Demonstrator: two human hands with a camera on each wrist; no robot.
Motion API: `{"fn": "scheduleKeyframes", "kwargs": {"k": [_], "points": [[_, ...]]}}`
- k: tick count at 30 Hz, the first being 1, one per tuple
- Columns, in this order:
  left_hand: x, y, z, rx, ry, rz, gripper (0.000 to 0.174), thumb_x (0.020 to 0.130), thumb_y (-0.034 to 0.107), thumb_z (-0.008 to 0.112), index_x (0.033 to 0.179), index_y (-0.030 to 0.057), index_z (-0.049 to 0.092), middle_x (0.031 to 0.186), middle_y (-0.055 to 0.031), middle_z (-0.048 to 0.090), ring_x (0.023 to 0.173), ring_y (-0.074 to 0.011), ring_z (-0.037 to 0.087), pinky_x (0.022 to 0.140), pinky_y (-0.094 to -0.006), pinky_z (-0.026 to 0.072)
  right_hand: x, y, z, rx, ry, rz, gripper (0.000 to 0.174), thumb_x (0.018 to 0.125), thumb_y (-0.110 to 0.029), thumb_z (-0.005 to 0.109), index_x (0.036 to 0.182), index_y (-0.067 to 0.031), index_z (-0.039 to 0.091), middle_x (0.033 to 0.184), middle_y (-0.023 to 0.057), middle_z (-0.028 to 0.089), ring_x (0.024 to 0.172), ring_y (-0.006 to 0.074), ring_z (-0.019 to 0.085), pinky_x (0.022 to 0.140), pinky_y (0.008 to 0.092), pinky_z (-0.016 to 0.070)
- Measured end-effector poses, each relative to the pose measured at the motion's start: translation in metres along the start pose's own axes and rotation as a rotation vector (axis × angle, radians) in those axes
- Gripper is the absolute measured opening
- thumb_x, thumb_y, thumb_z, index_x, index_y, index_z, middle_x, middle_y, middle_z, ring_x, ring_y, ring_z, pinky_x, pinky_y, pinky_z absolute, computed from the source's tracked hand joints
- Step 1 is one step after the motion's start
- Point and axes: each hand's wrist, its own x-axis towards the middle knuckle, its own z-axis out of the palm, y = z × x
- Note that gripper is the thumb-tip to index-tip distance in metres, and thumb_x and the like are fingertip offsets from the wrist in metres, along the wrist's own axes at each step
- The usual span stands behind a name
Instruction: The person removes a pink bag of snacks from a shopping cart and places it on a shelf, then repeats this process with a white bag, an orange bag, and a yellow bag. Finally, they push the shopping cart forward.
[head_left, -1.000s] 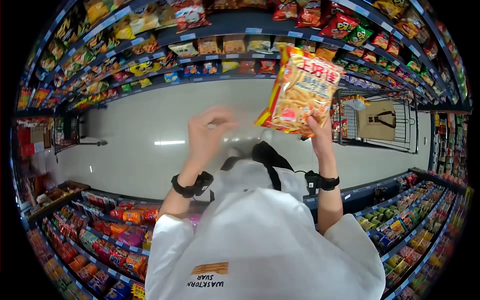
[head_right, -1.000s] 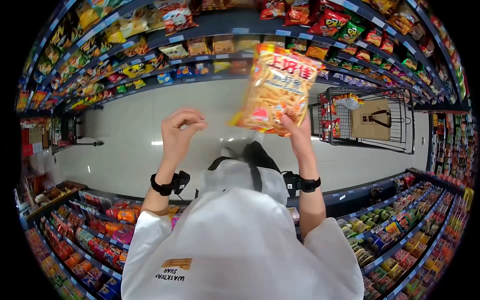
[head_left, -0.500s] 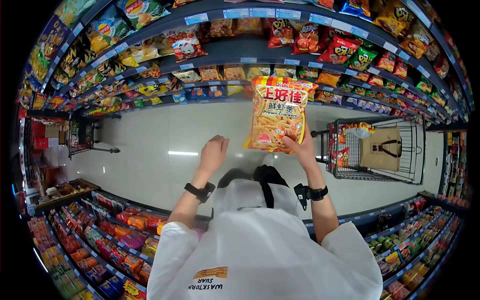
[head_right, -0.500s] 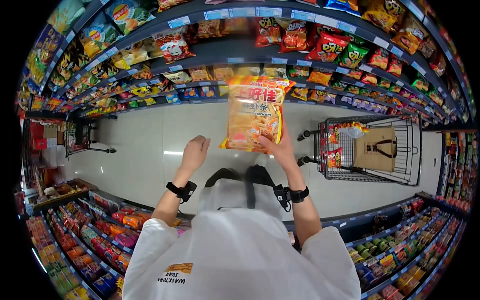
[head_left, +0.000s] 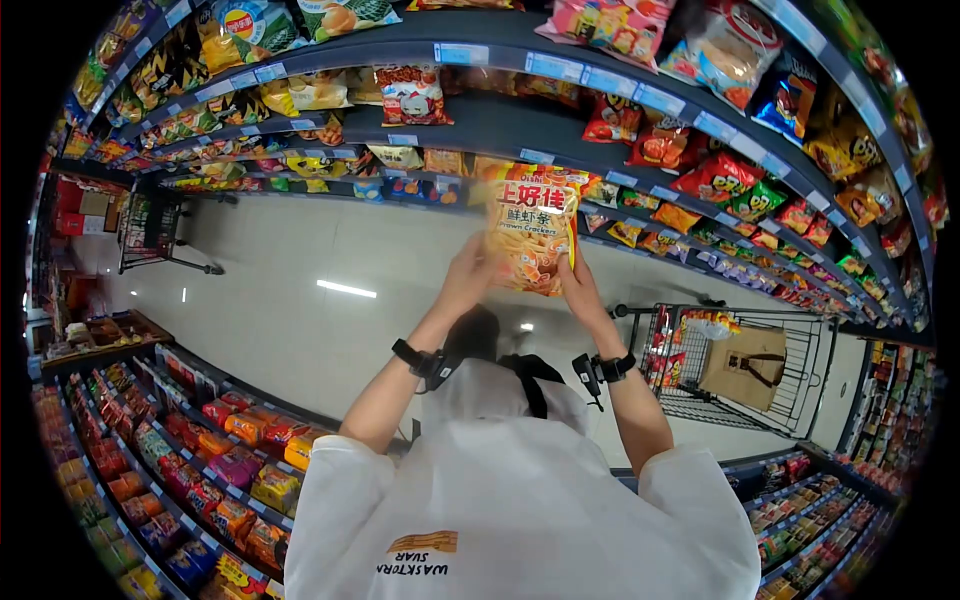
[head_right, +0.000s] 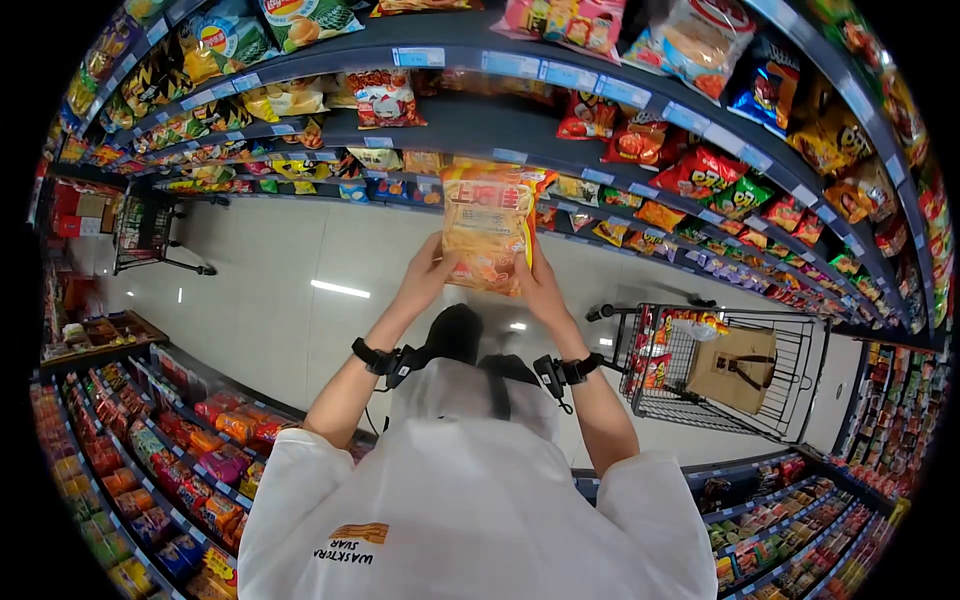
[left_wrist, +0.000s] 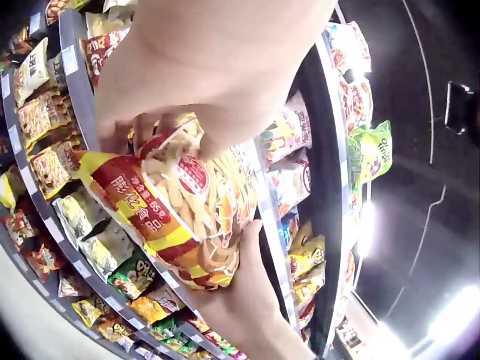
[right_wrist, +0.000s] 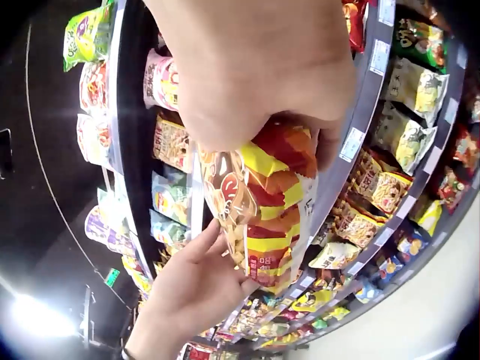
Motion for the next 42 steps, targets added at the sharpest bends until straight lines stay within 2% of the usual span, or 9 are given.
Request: {"fn": "scheduleKeyframes", "kwargs": {"k": [7,13,15,18,21,24,27,31,42], "points": [[0.127,-0.045,-0.052,0.117,0.03,0.172,0.042,0.09,0.005,0.053,0.131,0.0007,0.045,0.112,-0.011,0.061,0.095,-0.0173,0.061,0.084,-0.0301,0.0492,0.108,0.015,0.003,-0.435,0.176,-0.25,0.038,0.09,-0.022,0.065,0.122,-0.0049,0.057,0.1,0.0114,0.054,0.1,0.0208,0.053,0.089,0.0278,0.0414],[0.215,-0.022,-0.072,0.284,0.168,0.224,0.055,0.078,0.013,0.063,0.128,0.0009,0.045,0.104,-0.0219,0.062,0.099,-0.0314,0.062,0.082,-0.0408,0.0491,0.203,0.029,0.003,-0.779,0.302,-0.232,0.041,0.088,-0.022,0.066,0.123,-0.004,0.056,0.091,0.0133,0.061,0.084,0.0243,0.059,0.077,0.0317,0.0473],[0.236,-0.01,-0.075,0.47,0.299,0.307,0.052,0.077,0.013,0.063,0.124,0.0005,0.046,0.102,-0.0211,0.063,0.097,-0.033,0.063,0.083,-0.0409,0.0492,0.239,0.031,0.005,-0.697,0.356,-0.234,0.043,0.088,-0.02,0.066,0.125,-0.0038,0.055,0.098,0.0147,0.064,0.088,0.0237,0.061,0.078,0.0325,0.0479],[0.256,0.031,-0.077,-0.009,0.127,0.032,0.048,0.076,0.015,0.064,0.119,-0.0001,0.049,0.107,-0.0229,0.062,0.101,-0.0373,0.061,0.086,-0.0415,0.0478,0.268,0.007,0.018,-0.515,0.348,-0.085,0.047,0.087,-0.017,0.066,0.129,-0.0025,0.051,0.107,0.0159,0.066,0.096,0.0224,0.063,0.083,0.0333,0.048],[0.305,0.01,-0.084,0.29,0.263,0.329,0.042,0.076,0.017,0.064,0.112,-0.0011,0.052,0.104,-0.0232,0.062,0.097,-0.0395,0.061,0.084,-0.0421,0.0479,0.314,0.026,0.01,-0.417,0.28,-0.075,0.049,0.087,-0.012,0.065,0.133,-0.0009,0.049,0.111,0.0137,0.066,0.101,0.0221,0.062,0.087,0.0333,0.0471],[0.34,-0.001,-0.092,0.389,0.285,0.352,0.043,0.077,0.015,0.061,0.115,-0.0024,0.053,0.11,-0.0239,0.062,0.1,-0.0383,0.061,0.085,-0.0422,0.0472,0.337,0.006,0.005,-0.412,0.097,0.225,0.051,0.086,-0.013,0.065,0.132,0.0008,0.048,0.116,0.0136,0.064,0.107,0.0224,0.059,0.091,0.0325,0.0447],[0.364,-0.002,-0.098,0.362,0.305,0.194,0.043,0.081,0.019,0.059,0.118,-0.0013,0.056,0.124,-0.0246,0.056,0.114,-0.0366,0.055,0.094,-0.0422,0.0435,0.368,0.05,-0.003,-0.521,0.159,0.07,0.051,0.088,-0.02,0.064,0.131,0.0005,0.048,0.127,0.013,0.057,0.117,0.0247,0.052,0.1,0.0341,0.039],[0.387,-0.028,-0.109,1.042,0.248,0.272,0.04,0.088,0.021,0.059,0.122,-0.0003,0.055,0.126,-0.0155,0.057,0.117,-0.0282,0.052,0.101,-0.0382,0.0391,0.384,0.076,-0.013,-0.486,0.161,0.035,0.051,0.089,-0.025,0.063,0.132,-0.0015,0.047,0.132,0.0127,0.053,0.121,0.0258,0.05,0.101,0.0368,0.0383],[0.379,-0.058,-0.121,0.677,0.263,0.377,0.037,0.089,0.02,0.057,0.12,0.001,0.055,0.124,-0.0146,0.057,0.116,-0.0277,0.053,0.101,-0.0382,0.0403,0.347,0.042,-0.027,0.046,-0.053,0.542,0.054,0.09,-0.035,0.059,0.136,-0.0087,0.046,0.135,0.0124,0.05,0.122,0.0272,0.048,0.096,0.0447,0.0428]]}}
